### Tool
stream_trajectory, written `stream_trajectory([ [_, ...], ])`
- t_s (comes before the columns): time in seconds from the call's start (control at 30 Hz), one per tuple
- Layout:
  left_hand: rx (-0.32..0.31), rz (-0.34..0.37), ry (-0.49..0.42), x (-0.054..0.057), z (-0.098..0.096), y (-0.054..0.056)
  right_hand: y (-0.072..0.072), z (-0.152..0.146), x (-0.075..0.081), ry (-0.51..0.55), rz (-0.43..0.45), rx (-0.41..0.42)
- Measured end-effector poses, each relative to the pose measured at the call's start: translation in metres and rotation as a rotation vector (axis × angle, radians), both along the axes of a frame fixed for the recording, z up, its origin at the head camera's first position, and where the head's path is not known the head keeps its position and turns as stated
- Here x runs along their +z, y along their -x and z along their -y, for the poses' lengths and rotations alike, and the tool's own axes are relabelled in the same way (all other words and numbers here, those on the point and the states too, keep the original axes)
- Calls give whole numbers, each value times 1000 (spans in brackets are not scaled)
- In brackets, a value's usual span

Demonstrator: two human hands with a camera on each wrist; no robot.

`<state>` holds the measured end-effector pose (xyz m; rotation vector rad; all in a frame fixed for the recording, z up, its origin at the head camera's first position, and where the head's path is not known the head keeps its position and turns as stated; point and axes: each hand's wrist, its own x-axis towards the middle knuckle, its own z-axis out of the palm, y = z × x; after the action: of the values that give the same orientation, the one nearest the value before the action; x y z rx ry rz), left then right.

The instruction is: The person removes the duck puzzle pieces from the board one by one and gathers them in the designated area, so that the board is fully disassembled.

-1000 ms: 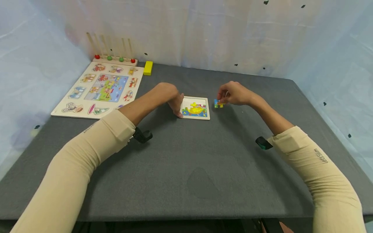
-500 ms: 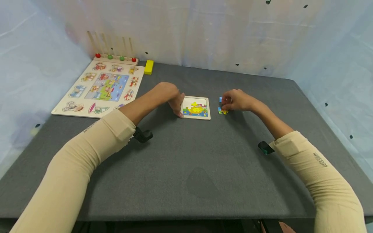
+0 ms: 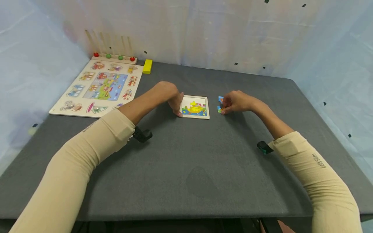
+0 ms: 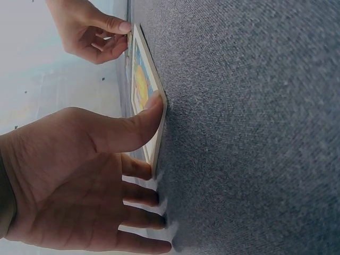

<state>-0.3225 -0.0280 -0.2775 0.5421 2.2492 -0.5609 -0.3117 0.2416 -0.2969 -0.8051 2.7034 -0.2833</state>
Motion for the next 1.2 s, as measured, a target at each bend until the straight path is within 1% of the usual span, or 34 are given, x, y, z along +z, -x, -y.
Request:
stream_trajectory([
  [0.2,8,-7,-7,-1,3,-3,2,2,-2,-7,-8,-20],
  [0.3,19,-2,-7,-1,2,-2,1,1,-2,-3,-9,-16],
  [0.43,19,8,-15,-1,2,0,2,0,-1,0,-13,-7],
  [0.53,20,13,-16,-1,2,1,3,-1,-1,1,-11,-14],
  [0.7,18,13,-10,0,2,0,2,-3,3,-3,-2,-29],
  [0.9,4,1,-19,2,3,-1,1,-1,8,14,-19,-22],
  [1.03,2,7,-20,1,2,0,2,5,12,35,-18,-12],
  [1.2,11,11,-20,0,2,1,1,17,18,39,-15,36],
])
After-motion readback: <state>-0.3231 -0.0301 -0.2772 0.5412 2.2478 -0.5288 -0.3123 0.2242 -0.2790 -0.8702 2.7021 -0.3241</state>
